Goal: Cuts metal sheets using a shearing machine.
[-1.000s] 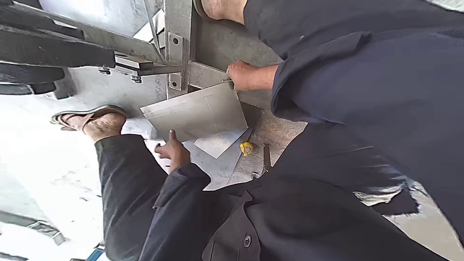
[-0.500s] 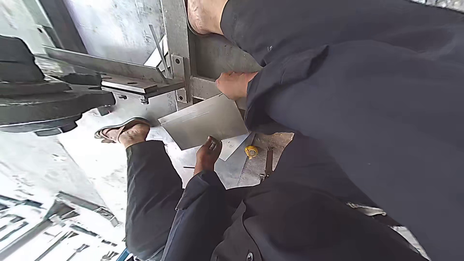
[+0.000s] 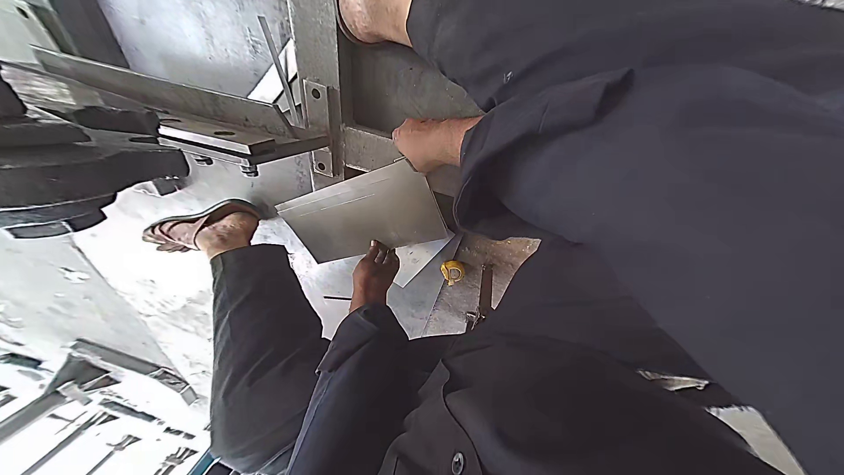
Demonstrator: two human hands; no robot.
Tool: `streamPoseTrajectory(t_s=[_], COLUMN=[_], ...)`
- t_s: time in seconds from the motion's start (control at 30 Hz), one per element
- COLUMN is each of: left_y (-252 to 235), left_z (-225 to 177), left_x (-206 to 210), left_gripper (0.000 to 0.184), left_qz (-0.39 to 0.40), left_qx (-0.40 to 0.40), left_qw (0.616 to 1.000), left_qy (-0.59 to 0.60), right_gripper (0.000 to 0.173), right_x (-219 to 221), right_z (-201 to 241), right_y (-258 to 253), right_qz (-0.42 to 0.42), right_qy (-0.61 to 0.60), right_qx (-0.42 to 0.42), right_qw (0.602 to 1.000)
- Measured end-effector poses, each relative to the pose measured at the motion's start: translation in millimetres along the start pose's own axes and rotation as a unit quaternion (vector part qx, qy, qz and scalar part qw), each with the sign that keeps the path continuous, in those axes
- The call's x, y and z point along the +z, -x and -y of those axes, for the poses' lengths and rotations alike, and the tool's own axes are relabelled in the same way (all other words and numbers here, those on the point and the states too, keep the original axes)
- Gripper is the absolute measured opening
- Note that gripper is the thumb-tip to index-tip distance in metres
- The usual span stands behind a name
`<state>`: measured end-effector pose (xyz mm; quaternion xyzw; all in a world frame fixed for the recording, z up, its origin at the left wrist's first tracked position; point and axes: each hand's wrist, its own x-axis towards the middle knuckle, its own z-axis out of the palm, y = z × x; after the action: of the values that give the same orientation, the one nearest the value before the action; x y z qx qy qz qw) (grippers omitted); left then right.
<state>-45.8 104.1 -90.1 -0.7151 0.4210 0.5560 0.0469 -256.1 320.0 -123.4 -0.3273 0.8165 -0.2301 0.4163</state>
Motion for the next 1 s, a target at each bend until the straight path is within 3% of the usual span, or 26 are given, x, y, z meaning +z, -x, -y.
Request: streamPoseTrajectory(t_s=[0.13, 0.37, 0.53, 0.6, 0.73, 0.83, 1.0], left_y=[-4, -6, -12, -16, -22, -24, -24], left_z=[0, 1, -5, -7, -4, -1, -2], left_x=[-4, -6, -13, -13, -19, -23, -22], left_gripper=[0.032, 0.034, 0.053, 0.048, 0.026, 0.034, 0.031], left_qz=[0.015, 0.036, 0.025, 0.015, 0.028, 0.049, 0.050], left_qx=[0.003, 0.001, -0.002, -0.007, -0.007, -0.004, -0.015], left_qw=[0.998, 0.996, 0.995, 0.987, 0.983, 0.980, 0.974], left_qy=[-0.059, -0.079, 0.101, 0.161, 0.182, 0.195, 0.221], right_gripper=[0.044, 0.043, 0.029, 0.032, 0.031, 0.028, 0.028], right_x=[-54, -40, -26, -26, -22, -23, -23], right_z=[37, 30, 21, 20, 18, 20, 20], right_y=[47, 40, 14, 11, 6, 5, 5], right_qz=[0.100, 0.064, 0.062, 0.074, 0.076, 0.087, 0.085], right_qy=[-0.044, -0.049, -0.001, 0.018, 0.015, 0.013, 0.023], right_qx=[0.061, 0.073, 0.038, 0.051, 0.066, 0.065, 0.065], right_qw=[0.992, 0.994, 0.997, 0.996, 0.995, 0.994, 0.994])
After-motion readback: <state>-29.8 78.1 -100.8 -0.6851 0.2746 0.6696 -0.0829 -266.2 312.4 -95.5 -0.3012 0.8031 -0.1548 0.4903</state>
